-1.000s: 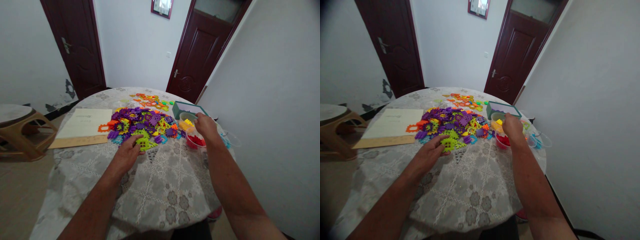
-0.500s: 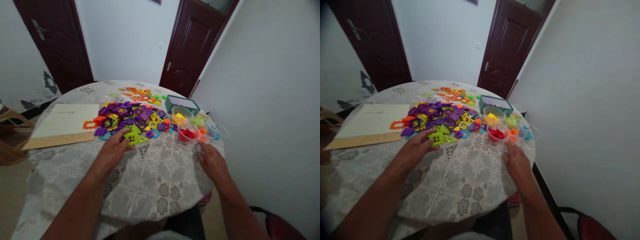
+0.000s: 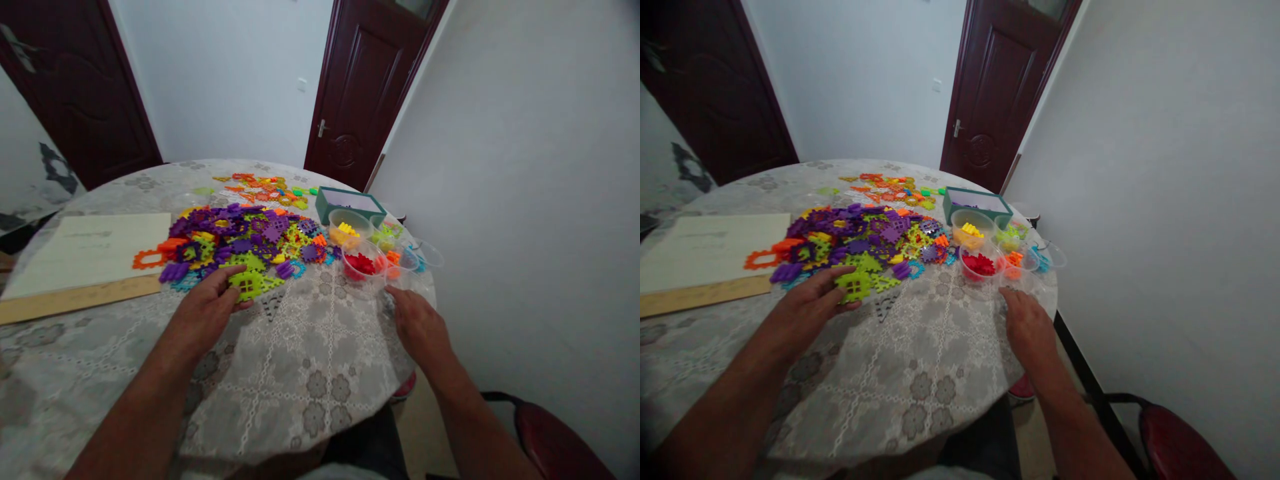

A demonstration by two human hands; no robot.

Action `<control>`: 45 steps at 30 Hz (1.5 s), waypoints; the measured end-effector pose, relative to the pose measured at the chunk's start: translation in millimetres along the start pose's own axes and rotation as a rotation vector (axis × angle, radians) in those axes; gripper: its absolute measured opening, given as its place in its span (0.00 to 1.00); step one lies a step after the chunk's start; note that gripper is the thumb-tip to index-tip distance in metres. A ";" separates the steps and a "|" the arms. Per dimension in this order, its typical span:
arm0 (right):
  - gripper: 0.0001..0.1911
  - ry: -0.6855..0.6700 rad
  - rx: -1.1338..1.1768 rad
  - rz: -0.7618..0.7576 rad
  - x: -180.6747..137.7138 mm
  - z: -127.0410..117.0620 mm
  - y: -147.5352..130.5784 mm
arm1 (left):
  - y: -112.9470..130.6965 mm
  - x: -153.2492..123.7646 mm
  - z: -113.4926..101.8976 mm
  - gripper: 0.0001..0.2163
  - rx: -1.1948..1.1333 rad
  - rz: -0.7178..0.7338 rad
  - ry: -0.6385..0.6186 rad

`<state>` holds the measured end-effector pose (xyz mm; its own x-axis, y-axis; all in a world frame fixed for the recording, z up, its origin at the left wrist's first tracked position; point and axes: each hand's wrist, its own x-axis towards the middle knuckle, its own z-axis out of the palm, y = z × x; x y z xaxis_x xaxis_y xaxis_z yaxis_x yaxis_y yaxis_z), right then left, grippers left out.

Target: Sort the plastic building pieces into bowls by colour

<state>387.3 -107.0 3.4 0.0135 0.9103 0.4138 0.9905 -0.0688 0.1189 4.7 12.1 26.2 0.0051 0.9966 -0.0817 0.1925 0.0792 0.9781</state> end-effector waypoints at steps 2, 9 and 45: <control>0.22 0.011 -0.013 -0.003 -1.8 2.0 1.9 | -0.9 0.4 -0.2 0.26 -0.014 0.004 0.003; 0.22 0.024 0.011 0.011 -2.7 0.0 1.8 | -5.7 3.8 -5.7 0.25 0.040 0.001 -0.009; 0.13 -0.157 0.687 -0.300 116.3 71.7 -195.1 | -30.7 16.8 -1.8 0.21 -0.357 -0.044 0.048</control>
<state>205.4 41.6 -36.3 -0.3009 0.9006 0.3135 0.8166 0.4131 -0.4031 -2.8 26.5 -4.9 -0.0435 0.9913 -0.1246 -0.1633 0.1160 0.9797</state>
